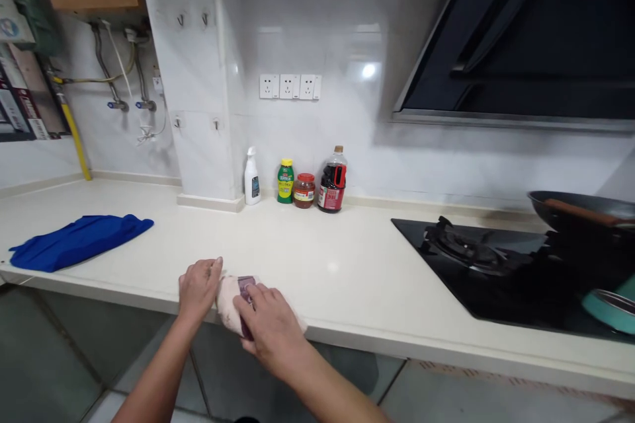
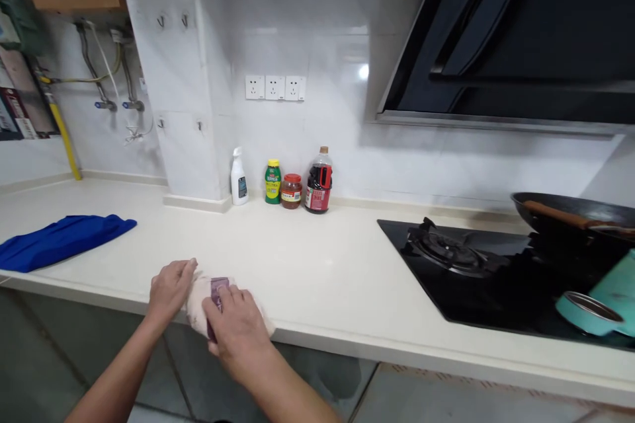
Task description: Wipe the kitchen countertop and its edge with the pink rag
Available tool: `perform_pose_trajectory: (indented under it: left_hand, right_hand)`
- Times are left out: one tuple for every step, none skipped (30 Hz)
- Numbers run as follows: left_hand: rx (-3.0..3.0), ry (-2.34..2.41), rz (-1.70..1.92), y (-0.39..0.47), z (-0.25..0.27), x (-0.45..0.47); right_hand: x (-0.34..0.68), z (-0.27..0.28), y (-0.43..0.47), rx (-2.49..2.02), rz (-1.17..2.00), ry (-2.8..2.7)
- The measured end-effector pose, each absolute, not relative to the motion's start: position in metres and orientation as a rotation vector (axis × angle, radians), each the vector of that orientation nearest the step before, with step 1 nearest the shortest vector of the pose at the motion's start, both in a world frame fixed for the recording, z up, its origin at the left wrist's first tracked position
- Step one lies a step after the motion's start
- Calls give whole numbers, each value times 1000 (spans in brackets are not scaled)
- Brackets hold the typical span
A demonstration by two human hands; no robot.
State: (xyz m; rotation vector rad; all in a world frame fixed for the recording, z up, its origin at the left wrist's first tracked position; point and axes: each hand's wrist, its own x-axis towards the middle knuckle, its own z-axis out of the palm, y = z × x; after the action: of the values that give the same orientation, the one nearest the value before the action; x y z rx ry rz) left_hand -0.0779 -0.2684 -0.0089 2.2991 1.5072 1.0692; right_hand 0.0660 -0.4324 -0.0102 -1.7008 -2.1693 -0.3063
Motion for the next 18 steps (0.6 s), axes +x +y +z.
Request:
perform_pose_trajectory:
  left_hand:
    - [2304, 1513, 1051, -269, -8, -77]
    - [2310, 1519, 1033, -269, -7, -76]
    - [2315, 1525, 1017, -270, -6, -76]
    - [2318, 1531, 1005, -271, -5, -75]
    - [2320, 1539, 997, -272, -5, -75]
    - [2322, 1547, 991, -272, -4, -74]
    - [2324, 1553, 986, -273, -4, -74]
    - [2326, 1558, 982, -273, -3, -74]
    - [2329, 1562, 975, -274, -3, -73]
    - [2333, 1564, 968, -274, -3, -73]
    - [2337, 1566, 961, -274, -3, -72]
    - [2341, 1568, 955, -275, -3, -72]
    - [2345, 1571, 953, -275, -3, -72]
    - [2350, 1573, 953, -275, -3, -71]
    - [2355, 1574, 955, -275, -3, -71]
    - [2361, 1575, 958, -275, -4, -71]
    - [2366, 1575, 962, -275, -4, -71]
    - [2371, 1576, 967, -275, -5, -71]
  right_hand:
    - [76, -15, -443, -1707, -321, -2140]
    - [89, -21, -456, -1713, -338, -2092]
    - [104, -28, -470, -1717, -364, -2029]
    - [121, -36, -486, -1715, -398, -1963]
    - [139, -44, -503, -1707, -446, -1895]
    - [160, -53, -522, -1696, -506, -1837]
    - [181, -61, -542, -1693, -574, -1790]
    - [204, -68, -562, -1701, -659, -1730]
    - [228, -73, -582, -1725, -736, -1677]
    - [252, -78, -602, -1751, -804, -1631]
    - [276, -81, -621, -1775, -861, -1594]
    - [299, -83, -640, -1812, -898, -1565]
    - [319, -84, -657, -1847, -927, -1539]
    - [338, -85, -673, -1885, -942, -1525]
    - [353, -86, -687, -1922, -951, -1515]
    - [365, -88, -698, -1965, -962, -1492]
    - [373, -90, -707, -2009, -978, -1448]
    - [378, -92, -713, -2047, -1003, -1385]
